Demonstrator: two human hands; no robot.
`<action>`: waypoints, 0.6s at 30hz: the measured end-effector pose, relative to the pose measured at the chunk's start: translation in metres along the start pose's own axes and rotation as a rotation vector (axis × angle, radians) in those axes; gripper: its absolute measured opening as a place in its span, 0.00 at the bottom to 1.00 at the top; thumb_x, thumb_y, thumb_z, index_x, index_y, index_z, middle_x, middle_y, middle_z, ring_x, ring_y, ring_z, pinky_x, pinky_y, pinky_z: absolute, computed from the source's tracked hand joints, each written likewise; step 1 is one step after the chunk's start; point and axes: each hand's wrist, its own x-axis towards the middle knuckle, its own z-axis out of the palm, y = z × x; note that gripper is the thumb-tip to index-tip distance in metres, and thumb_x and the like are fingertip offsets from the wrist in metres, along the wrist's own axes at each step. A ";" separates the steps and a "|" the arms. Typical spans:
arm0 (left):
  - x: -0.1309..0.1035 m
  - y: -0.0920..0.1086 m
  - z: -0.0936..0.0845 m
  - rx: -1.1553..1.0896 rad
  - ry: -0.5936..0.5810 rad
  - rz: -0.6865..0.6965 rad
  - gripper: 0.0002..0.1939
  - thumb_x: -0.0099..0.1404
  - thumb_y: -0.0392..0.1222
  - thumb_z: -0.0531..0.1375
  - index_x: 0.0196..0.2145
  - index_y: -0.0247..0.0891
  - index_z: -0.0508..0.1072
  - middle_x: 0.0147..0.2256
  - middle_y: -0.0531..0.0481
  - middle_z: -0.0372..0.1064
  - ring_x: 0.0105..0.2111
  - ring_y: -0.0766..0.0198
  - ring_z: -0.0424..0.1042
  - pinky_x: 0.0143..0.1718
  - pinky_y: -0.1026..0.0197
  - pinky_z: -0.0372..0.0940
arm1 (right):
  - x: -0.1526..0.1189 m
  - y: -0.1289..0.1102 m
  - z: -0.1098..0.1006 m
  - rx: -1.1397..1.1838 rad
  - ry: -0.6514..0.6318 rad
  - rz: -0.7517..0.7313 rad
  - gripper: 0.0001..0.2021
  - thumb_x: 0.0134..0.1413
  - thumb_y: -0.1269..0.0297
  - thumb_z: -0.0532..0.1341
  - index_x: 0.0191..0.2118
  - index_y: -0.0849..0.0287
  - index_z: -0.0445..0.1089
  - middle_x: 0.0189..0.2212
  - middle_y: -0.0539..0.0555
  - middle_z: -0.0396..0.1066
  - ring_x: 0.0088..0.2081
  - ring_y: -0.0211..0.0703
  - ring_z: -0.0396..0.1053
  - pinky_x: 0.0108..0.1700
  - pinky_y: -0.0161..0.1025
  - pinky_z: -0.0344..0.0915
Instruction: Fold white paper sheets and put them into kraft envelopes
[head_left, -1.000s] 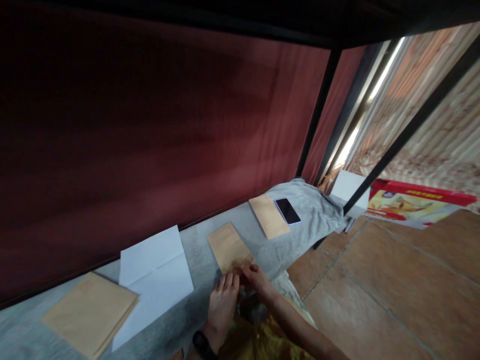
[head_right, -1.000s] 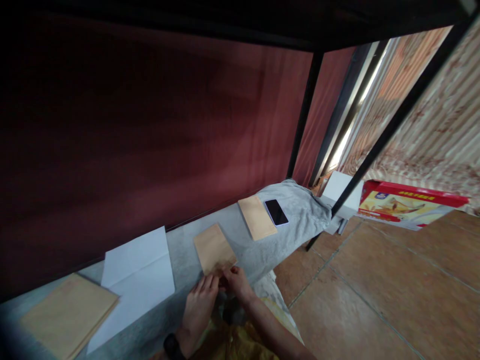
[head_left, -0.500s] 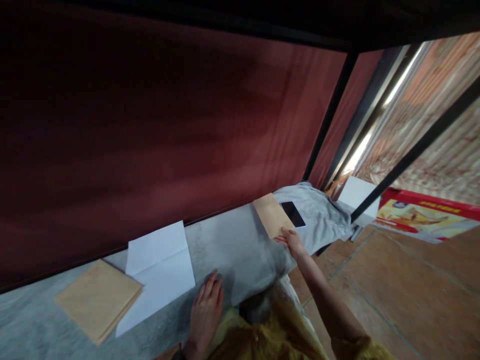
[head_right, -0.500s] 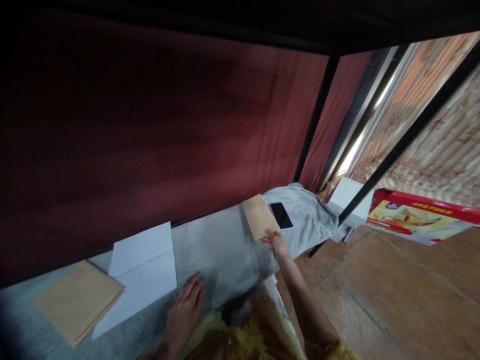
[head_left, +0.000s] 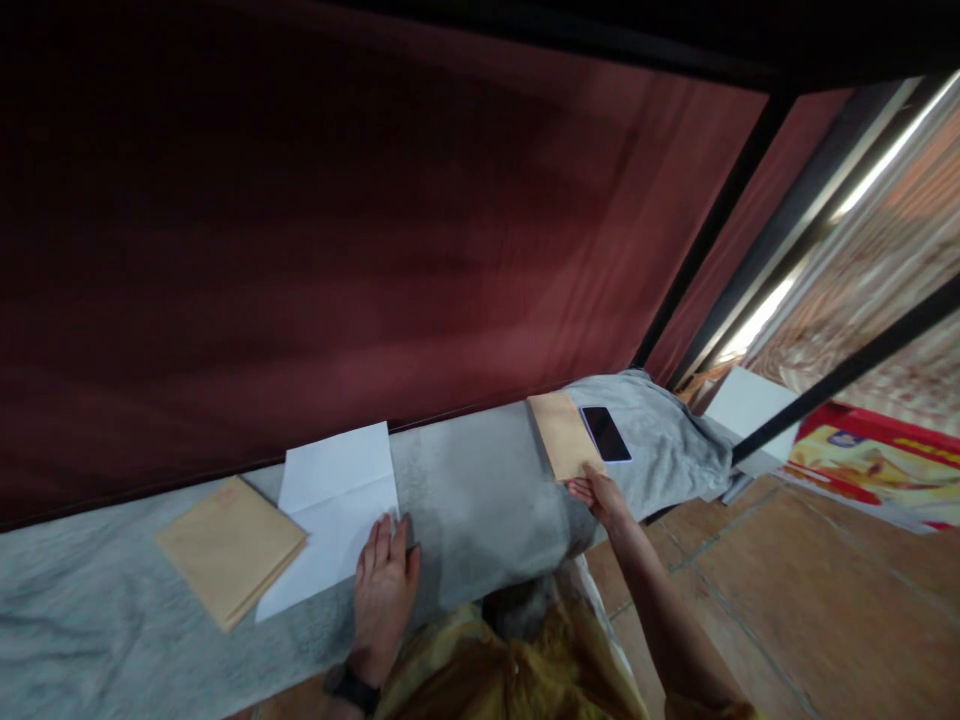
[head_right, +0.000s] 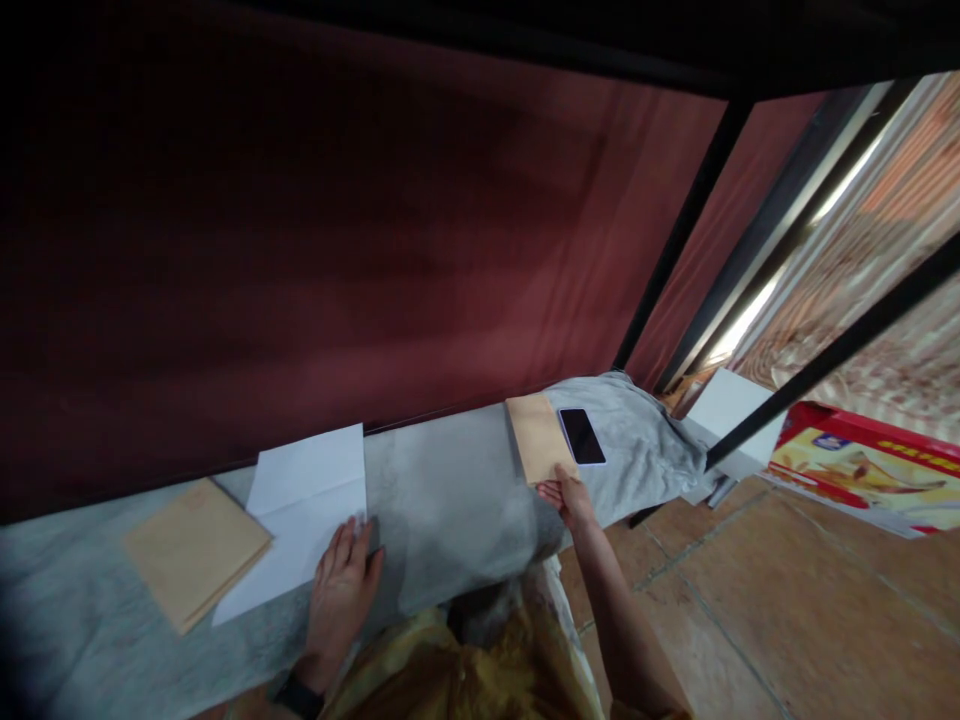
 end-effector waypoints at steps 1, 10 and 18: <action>0.000 -0.003 0.001 0.034 -0.011 -0.039 0.24 0.72 0.47 0.49 0.61 0.34 0.67 0.62 0.35 0.63 0.65 0.46 0.59 0.60 0.42 0.62 | -0.001 -0.001 -0.002 -0.015 -0.017 0.019 0.15 0.64 0.59 0.59 0.27 0.61 0.70 0.24 0.60 0.77 0.26 0.41 0.77 0.34 0.34 0.76; 0.004 -0.007 -0.009 0.187 -0.323 -0.130 0.24 0.73 0.49 0.51 0.60 0.32 0.68 0.61 0.34 0.66 0.62 0.47 0.64 0.58 0.48 0.63 | 0.003 0.008 -0.022 -0.199 -0.107 0.061 0.06 0.58 0.65 0.61 0.32 0.59 0.74 0.30 0.58 0.81 0.30 0.43 0.79 0.34 0.34 0.76; 0.007 -0.018 -0.012 0.027 -0.305 -0.115 0.19 0.72 0.38 0.49 0.54 0.35 0.73 0.56 0.41 0.72 0.58 0.54 0.69 0.60 0.52 0.63 | 0.000 0.014 -0.018 -0.249 -0.075 -0.065 0.06 0.53 0.61 0.65 0.31 0.58 0.73 0.27 0.55 0.80 0.27 0.42 0.78 0.31 0.35 0.76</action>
